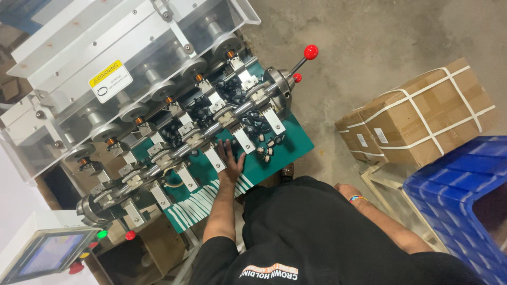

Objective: The person trims material from small coil components with scissors, places the components into the stations of a multi-spindle machine, and pulls the machine lever to cycle it, repeating the trimming, loading, and lever-pulling cycle while occasionally pressing buttons on the control panel.

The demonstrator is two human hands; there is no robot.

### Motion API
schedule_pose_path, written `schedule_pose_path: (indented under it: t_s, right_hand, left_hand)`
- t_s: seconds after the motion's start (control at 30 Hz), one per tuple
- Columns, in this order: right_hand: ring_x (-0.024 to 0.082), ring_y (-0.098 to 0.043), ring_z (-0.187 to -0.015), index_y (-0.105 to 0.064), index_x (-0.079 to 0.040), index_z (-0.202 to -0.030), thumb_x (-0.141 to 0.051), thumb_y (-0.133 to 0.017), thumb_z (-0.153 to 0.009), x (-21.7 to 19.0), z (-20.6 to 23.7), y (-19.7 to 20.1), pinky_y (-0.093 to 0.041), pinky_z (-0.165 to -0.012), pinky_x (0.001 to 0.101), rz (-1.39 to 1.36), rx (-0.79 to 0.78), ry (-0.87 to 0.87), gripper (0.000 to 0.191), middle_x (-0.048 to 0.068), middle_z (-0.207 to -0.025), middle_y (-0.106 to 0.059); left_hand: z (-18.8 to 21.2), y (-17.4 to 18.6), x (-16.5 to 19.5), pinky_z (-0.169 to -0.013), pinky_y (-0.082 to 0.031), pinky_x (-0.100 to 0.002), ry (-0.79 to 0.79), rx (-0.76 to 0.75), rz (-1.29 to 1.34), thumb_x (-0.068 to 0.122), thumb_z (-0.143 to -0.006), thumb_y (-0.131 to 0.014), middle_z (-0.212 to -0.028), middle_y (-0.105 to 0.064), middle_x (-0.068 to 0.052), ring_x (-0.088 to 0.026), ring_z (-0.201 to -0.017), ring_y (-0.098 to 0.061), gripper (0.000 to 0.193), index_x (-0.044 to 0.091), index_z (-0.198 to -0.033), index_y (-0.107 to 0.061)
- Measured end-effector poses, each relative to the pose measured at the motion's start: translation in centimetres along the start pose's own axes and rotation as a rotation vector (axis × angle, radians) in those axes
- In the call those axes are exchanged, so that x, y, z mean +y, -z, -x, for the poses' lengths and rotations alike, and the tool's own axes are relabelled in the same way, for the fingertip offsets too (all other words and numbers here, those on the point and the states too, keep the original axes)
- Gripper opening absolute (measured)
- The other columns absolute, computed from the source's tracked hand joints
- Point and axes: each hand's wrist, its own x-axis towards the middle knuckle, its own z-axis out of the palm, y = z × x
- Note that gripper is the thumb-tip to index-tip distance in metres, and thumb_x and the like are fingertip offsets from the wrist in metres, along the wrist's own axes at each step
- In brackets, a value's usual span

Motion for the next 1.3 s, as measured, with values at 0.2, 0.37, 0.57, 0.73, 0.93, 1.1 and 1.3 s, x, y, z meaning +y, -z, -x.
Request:
schedule_pose_path:
  t_s: [0.2,0.37,0.57,0.73,0.93,1.1,1.3]
  right_hand:
    - [0.035,-0.068,-0.117,-0.073,-0.019,-0.117,-0.042,-0.067,-0.085,-0.1,-0.3,0.4,-0.054,-0.099,0.0453,0.031,0.007,0.012,0.040,0.014,-0.117,-0.075]
    - [0.035,-0.069,-0.115,-0.074,-0.019,-0.116,-0.042,-0.066,-0.086,-0.1,-0.2,0.5,-0.054,-0.098,0.0455,0.080,0.004,0.027,0.038,0.015,-0.116,-0.076]
    - [0.034,-0.069,-0.117,-0.073,-0.020,-0.117,-0.044,-0.068,-0.085,-0.1,-0.1,0.2,-0.054,-0.098,0.0445,0.026,-0.016,-0.038,0.041,0.012,-0.117,-0.076]
    - [0.033,-0.068,-0.117,-0.072,-0.020,-0.120,-0.044,-0.068,-0.085,-0.6,-0.1,0.3,-0.053,-0.099,0.0445,0.061,-0.012,-0.005,0.042,0.013,-0.118,-0.075]
    - [0.034,-0.069,-0.116,-0.074,-0.020,-0.116,-0.042,-0.071,-0.084,-1.3,0.5,0.9,-0.054,-0.098,0.0444,0.029,0.026,0.058,0.039,0.013,-0.116,-0.076]
    - [0.033,-0.072,-0.111,-0.074,-0.019,-0.113,-0.042,-0.075,-0.080,-1.9,0.5,1.1,-0.056,-0.096,0.0436,-0.009,0.020,0.059,0.040,0.012,-0.111,-0.078]
    - [0.040,-0.070,-0.106,-0.076,-0.021,-0.115,-0.032,-0.061,-0.096,-4.3,-2.1,1.8,-0.054,-0.092,0.0510,0.103,0.264,0.206,0.027,0.016,-0.110,-0.076]
  left_hand:
    - [-0.4,0.0,-0.2,-0.116,-0.038,-0.058,0.035,0.011,-0.054,0.051,-0.089,-0.076,-0.159,-0.032,-0.026,-0.050,-0.139,-0.045,0.094,0.001,-0.156,-0.034]
    - [-2.5,0.2,-0.5,-0.104,-0.044,-0.058,0.075,-0.170,-0.152,0.049,-0.081,-0.080,-0.152,-0.039,-0.024,-0.046,-0.125,-0.055,0.085,0.011,-0.148,-0.044]
    - [-4.7,0.1,-1.1,-0.094,-0.055,-0.049,0.010,-0.151,0.031,0.034,-0.092,-0.077,-0.149,-0.049,-0.022,-0.038,-0.113,-0.067,0.059,0.013,-0.143,-0.055]
    - [-5.6,0.5,-0.8,-0.084,-0.057,-0.050,0.028,-0.207,0.003,0.032,-0.089,-0.077,-0.140,-0.053,-0.024,-0.043,-0.103,-0.066,0.045,0.009,-0.125,-0.064]
    - [-5.9,2.1,0.7,-0.079,-0.055,-0.053,0.020,-0.120,-0.054,0.034,-0.088,-0.076,-0.123,-0.058,-0.025,-0.044,-0.093,-0.067,0.040,0.009,-0.117,-0.068]
    - [-5.7,3.0,0.3,-0.078,-0.056,-0.050,0.253,-0.188,0.230,0.035,-0.094,-0.074,-0.104,-0.069,-0.022,-0.040,-0.090,-0.070,0.032,0.007,-0.110,-0.070]
    - [-0.8,3.9,-0.9,-0.066,-0.055,-0.038,0.767,-0.188,1.055,0.040,-0.101,-0.069,-0.105,-0.077,-0.018,-0.025,-0.086,-0.072,0.035,0.007,-0.109,-0.069]
